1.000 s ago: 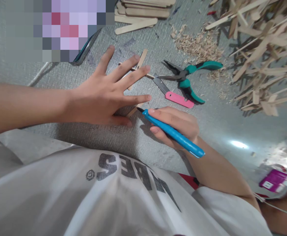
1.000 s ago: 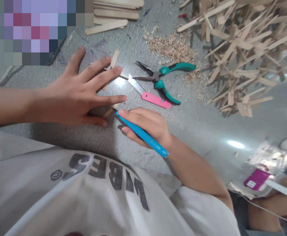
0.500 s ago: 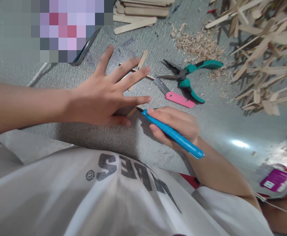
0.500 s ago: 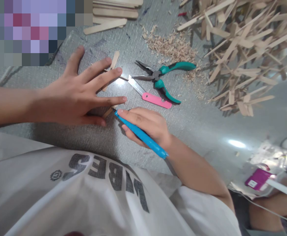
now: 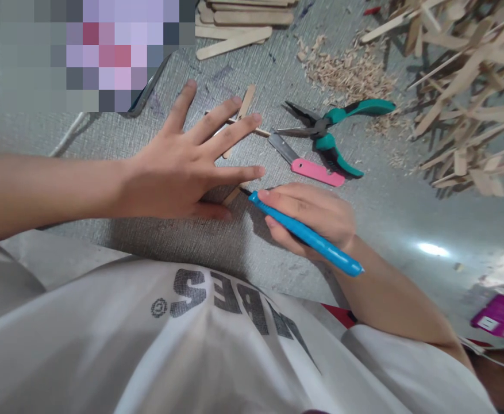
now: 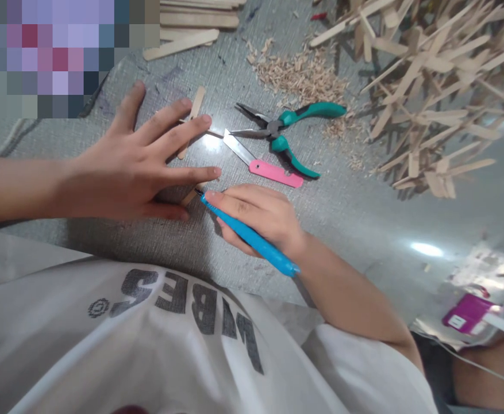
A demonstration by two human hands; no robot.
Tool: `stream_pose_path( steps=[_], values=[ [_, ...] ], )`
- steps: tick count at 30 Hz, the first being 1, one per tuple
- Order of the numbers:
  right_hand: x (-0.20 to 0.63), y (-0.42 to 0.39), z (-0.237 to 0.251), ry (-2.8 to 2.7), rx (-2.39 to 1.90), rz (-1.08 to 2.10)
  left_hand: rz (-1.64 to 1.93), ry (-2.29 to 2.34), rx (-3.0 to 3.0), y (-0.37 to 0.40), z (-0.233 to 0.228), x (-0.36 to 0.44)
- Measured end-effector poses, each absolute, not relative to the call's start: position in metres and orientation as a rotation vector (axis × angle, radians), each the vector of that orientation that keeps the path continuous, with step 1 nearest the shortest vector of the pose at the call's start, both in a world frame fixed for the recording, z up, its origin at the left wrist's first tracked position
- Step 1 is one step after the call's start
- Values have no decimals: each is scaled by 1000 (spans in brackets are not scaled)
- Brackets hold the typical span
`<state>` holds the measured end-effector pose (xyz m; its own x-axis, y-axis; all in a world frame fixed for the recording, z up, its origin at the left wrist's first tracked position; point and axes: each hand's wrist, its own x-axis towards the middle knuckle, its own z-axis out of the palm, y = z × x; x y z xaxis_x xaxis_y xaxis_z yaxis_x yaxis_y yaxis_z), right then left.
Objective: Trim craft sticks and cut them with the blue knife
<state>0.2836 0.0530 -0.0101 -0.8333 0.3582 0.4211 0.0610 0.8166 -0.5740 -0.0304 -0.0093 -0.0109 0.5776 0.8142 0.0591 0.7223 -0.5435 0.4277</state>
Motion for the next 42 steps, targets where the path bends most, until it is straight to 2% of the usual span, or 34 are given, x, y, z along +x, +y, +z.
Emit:
stream_pose_path(
  steps=[18, 42],
  values=[
    [286, 54, -10, -2448, -331, 805, 367, 1278, 2510, -11, -18, -30],
    [284, 51, -20, -2346, -272, 701, 338, 1297, 2480, -11, -26, -31]
  ],
)
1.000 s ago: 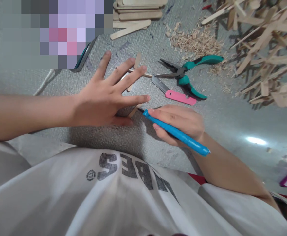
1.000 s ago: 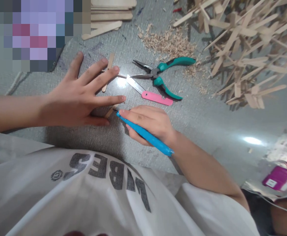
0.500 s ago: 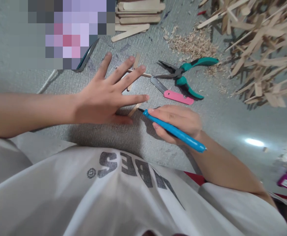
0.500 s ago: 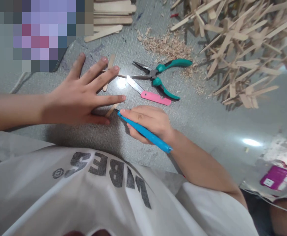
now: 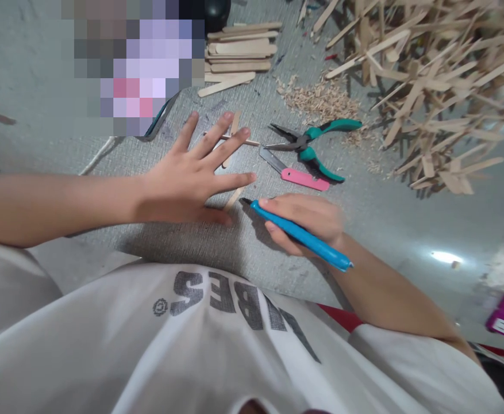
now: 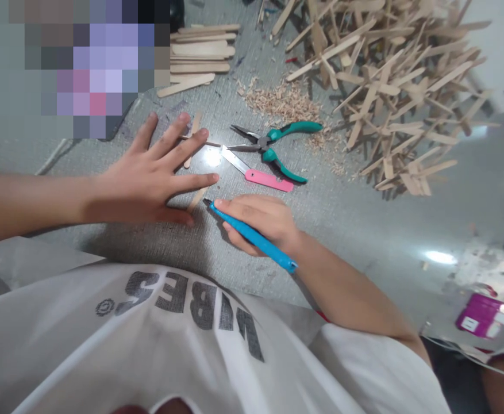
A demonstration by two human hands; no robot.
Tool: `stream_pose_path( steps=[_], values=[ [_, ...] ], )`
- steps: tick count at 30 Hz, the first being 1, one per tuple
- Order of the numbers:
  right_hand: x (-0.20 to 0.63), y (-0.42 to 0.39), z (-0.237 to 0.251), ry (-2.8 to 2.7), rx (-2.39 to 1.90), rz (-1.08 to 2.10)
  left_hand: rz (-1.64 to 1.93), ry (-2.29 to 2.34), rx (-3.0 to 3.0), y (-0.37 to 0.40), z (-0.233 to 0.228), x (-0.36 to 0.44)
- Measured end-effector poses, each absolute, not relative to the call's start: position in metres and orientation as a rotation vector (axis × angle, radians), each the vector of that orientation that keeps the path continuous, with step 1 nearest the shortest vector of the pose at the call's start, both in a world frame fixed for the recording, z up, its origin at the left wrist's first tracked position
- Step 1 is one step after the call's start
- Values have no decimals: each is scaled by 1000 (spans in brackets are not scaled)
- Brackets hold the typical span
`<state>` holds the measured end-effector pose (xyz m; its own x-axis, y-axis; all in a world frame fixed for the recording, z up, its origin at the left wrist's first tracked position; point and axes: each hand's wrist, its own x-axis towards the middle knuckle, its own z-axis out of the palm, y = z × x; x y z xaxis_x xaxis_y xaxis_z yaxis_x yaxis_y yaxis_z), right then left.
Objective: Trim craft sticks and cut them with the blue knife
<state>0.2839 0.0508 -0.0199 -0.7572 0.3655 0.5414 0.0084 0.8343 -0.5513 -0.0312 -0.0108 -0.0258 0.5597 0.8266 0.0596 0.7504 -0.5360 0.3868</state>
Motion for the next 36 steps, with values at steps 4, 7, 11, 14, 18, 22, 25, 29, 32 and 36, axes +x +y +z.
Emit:
stream_pose_path(
  steps=[4, 7, 11, 14, 18, 22, 25, 29, 32, 36],
  values=[
    [282, 49, -20, -2375, -258, 617, 410, 1308, 2510, -12, -27, -31],
    [282, 46, -18, -2378, -252, 585, 420, 1300, 2525, -12, -26, -32],
    [282, 43, -15, -2352, -255, 564, 362, 1291, 2532, -12, -25, -33],
    [283, 43, -15, -2363, -250, 570, 331, 1330, 2521, -13, -25, -33],
    [281, 44, -18, -2456, -235, 535, 380, 1370, 2514, -14, -24, -33],
    [278, 43, -23, -2570, -365, 525, 429, 1378, 2528, -13, -25, -34],
    [281, 42, -28, -2603, -411, 543, 446, 1381, 2541, -13, -26, -36],
    [285, 44, -25, -2516, -377, 534, 570, 1316, 2572, -13, -26, -39],
    [284, 48, -17, -2414, -391, 574, 547, 1202, 2615, -12, -23, -41],
    [279, 48, -12, -2327, -507, 526, 468, 1063, 2735, -13, -18, -39]
  ],
)
